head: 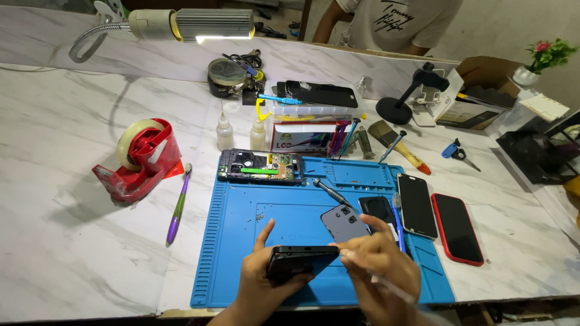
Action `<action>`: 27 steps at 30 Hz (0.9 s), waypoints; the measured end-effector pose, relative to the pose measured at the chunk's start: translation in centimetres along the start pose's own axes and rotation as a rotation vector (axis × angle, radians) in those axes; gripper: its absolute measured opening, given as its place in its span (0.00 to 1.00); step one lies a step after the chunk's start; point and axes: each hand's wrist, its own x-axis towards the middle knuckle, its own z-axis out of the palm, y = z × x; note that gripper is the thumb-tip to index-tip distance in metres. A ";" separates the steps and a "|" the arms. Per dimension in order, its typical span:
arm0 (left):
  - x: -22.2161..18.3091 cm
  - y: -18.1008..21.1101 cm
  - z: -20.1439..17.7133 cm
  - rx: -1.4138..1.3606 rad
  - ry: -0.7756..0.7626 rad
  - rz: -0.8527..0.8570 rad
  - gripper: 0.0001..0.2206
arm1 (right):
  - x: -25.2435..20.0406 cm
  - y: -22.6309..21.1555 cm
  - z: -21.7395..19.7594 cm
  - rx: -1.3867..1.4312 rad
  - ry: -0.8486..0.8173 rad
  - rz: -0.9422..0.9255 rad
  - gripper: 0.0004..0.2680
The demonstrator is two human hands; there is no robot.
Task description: Disassembling a mobile phone to remove the battery and internal components using repair tools
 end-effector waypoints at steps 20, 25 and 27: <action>-0.6 -0.6 0.0 -0.023 -0.010 -0.058 0.11 | -6.7 2.8 5.9 0.519 0.385 0.232 0.04; -0.5 -0.3 0.1 0.015 -0.015 -0.061 0.12 | -7.3 3.2 6.3 0.516 0.429 0.254 0.03; -1.2 -0.7 0.5 0.115 0.005 -0.256 0.15 | -8.2 4.0 6.2 0.515 0.347 0.220 0.06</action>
